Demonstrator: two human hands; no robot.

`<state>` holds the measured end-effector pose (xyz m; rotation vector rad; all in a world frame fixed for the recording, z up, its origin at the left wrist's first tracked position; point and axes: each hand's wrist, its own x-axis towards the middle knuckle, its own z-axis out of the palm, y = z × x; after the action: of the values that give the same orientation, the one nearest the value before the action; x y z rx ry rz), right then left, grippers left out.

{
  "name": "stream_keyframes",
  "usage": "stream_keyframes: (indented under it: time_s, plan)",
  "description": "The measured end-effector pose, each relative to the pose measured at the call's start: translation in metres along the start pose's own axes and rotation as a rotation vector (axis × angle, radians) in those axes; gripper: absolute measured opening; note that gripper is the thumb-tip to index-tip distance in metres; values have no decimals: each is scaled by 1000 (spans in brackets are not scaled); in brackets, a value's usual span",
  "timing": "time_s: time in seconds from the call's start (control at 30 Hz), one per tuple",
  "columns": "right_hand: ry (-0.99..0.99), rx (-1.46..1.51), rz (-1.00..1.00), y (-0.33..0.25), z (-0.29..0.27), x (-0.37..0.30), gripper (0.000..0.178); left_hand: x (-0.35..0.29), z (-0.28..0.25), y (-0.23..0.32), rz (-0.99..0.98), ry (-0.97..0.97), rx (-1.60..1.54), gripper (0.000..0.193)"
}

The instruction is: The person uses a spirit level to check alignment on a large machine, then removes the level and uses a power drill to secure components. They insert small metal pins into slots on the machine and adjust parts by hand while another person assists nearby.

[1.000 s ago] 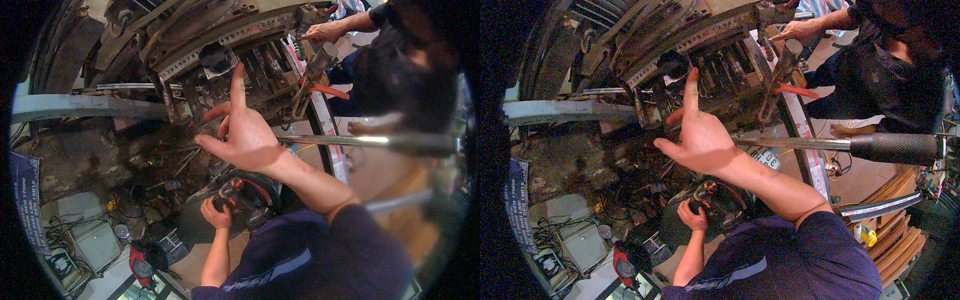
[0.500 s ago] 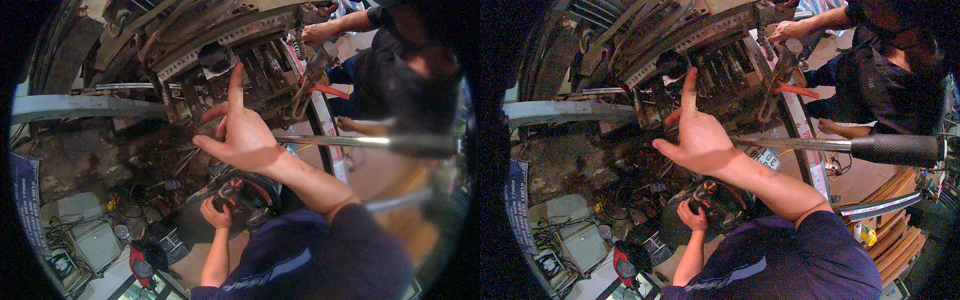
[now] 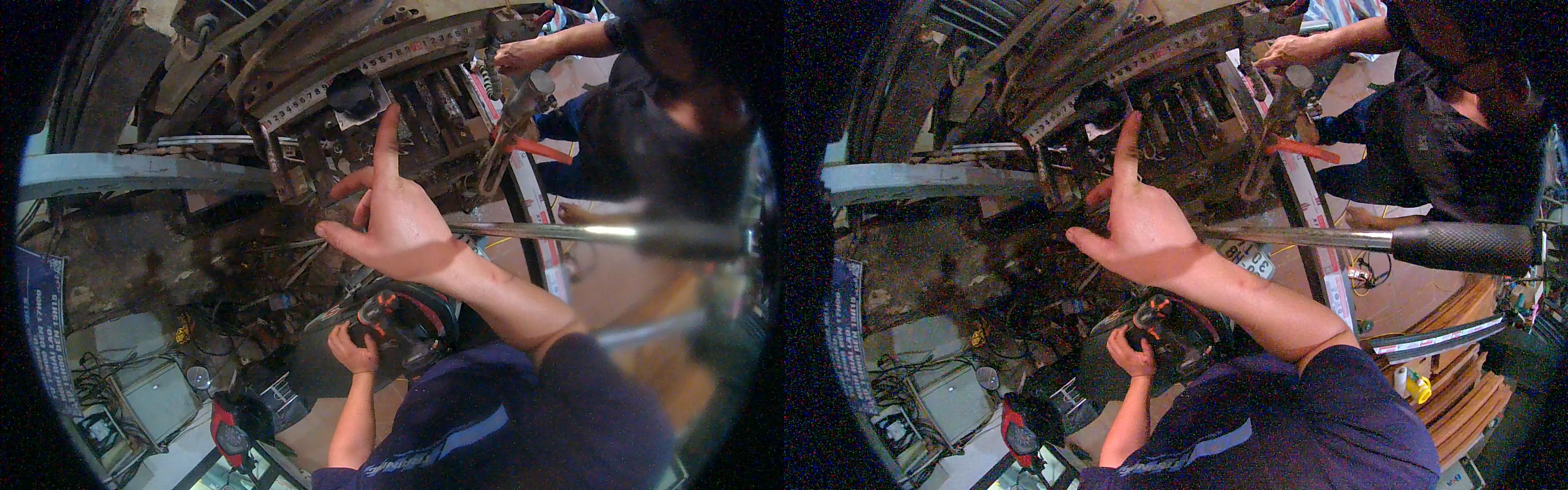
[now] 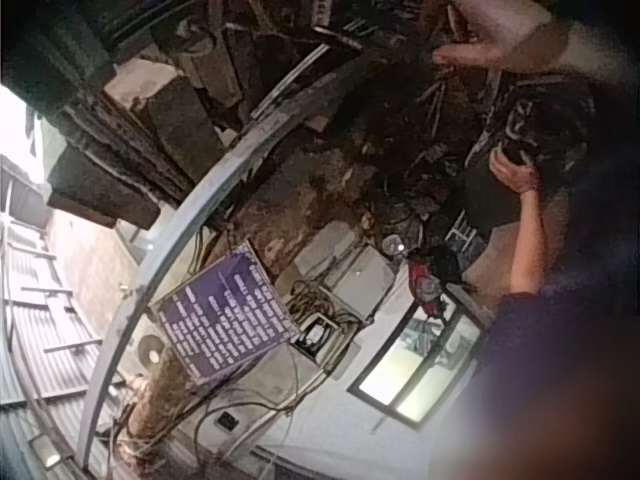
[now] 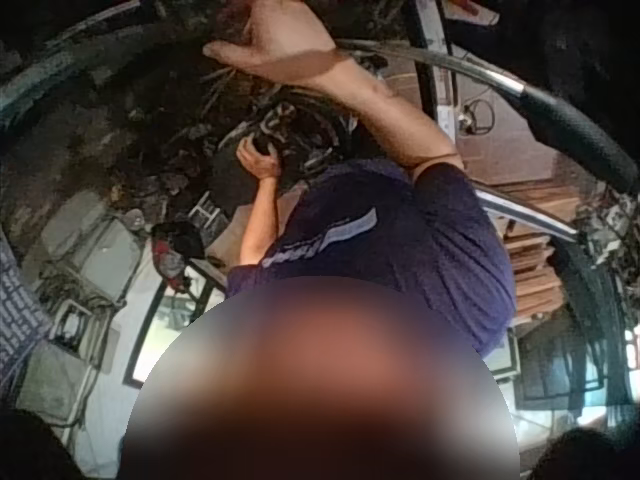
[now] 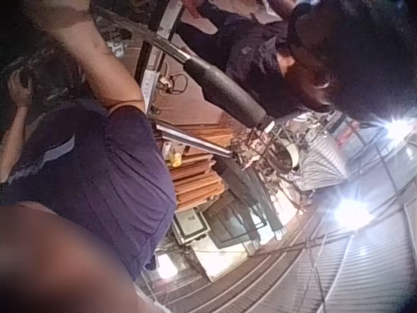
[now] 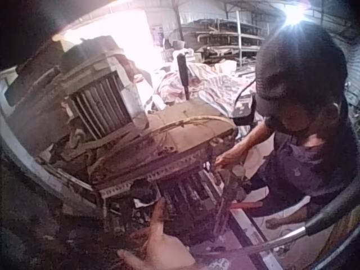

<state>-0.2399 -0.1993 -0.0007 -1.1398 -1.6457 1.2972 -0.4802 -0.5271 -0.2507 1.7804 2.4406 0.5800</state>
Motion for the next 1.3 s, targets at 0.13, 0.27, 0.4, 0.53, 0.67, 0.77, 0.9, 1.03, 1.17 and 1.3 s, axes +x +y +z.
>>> stream_keyframes:
  time_s: [0.13,0.27,0.4,0.53,0.67,0.77,0.9,1.03,1.17,1.3]
  plan:
    - [-23,35,26,-1,-2,0,147,0,1,-1,15,14,3,67]
    - [-20,25,2,3,0,0,148,-1,1,-4,18,9,10,67]
    - [-28,6,-7,4,2,0,148,-6,1,-5,-8,-28,41,67]
    - [-39,-10,-5,-4,-8,-6,144,-7,4,-5,84,59,-11,68]
    - [38,-102,-37,-18,-17,-38,110,-9,9,-9,146,95,51,70]
    - [62,-175,-228,-22,-11,-85,81,-12,11,-15,165,109,66,67]
    - [-29,-184,-165,-9,17,-170,63,-14,13,-24,203,151,41,60]
    - [-168,-177,6,16,48,-257,58,-14,24,-36,213,135,20,54]
    - [-288,-241,53,32,68,-320,42,-14,39,-50,237,166,43,48]
    - [-268,-395,-32,36,70,-358,46,-11,44,-53,196,135,121,49]
